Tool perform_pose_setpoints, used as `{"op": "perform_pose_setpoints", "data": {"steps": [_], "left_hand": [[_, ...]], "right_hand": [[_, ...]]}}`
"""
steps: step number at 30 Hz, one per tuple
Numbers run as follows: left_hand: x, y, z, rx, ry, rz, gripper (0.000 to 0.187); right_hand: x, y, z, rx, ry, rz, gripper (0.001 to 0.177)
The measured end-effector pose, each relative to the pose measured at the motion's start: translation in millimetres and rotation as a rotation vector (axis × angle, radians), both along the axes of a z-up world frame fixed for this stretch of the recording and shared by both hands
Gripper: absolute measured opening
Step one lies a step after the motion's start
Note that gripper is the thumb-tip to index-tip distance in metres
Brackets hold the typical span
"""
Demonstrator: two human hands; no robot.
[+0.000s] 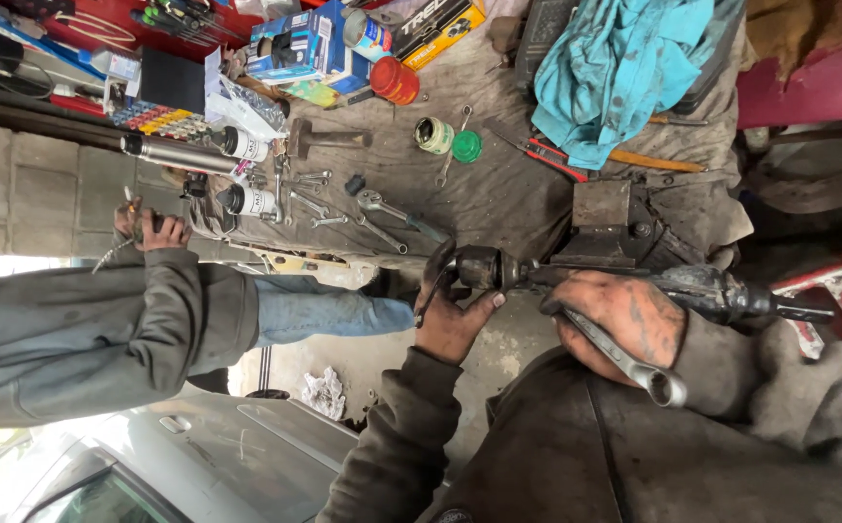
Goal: The person uses a wrench to tighten a nut on a mechanical part clamped in a vise. They then use a second wrench to hold the part steady while continuing to tighten the nut with the first wrench.
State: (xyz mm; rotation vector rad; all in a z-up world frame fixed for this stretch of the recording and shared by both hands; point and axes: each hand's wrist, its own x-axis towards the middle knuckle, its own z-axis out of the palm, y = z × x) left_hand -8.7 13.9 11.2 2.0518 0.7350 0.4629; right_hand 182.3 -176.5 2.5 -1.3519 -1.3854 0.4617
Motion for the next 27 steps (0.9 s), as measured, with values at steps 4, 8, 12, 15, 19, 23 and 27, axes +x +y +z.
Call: {"op": "perform_pose_setpoints", "data": {"steps": [4, 8, 12, 15, 19, 23, 27], "left_hand": [[7.3, -8.6, 10.3, -0.037, 0.033, 0.077, 0.097], [3.8, -11.2, -6.3, 0.048, -0.001, 0.109, 0.093], [6.5, -11.7, -3.1, 0.395, 0.014, 0.092, 0.08], [9.7, -13.8, 0.6, 0.143, 0.013, 0.092, 0.074], [11.0, -12.5, -5.2, 0.19, -0.094, 0.031, 0.075], [10.5, -11.5, -18.6, 0.252, -0.066, 0.039, 0.078], [14.8, -13.1, -24.6, 0.306, -0.089, 0.095, 0.079]], "right_hand": [[1.5, 1.6, 2.9, -0.108, 0.017, 0.007, 0.028], [8.8, -0.5, -1.1, -0.145, 0.03, 0.037, 0.023], [17.8, -3.2, -9.7, -0.116, 0.008, 0.077, 0.022], [21.3, -7.8, -14.6, -0.14, 0.044, 0.102, 0.022], [18.1, -9.9, -3.7, -0.275, 0.039, -0.008, 0.023], [16.0, -9.6, 9.6, -0.429, -0.032, -0.124, 0.023], [14.2, -10.3, 13.6, -0.5, -0.042, -0.159, 0.023]]}}
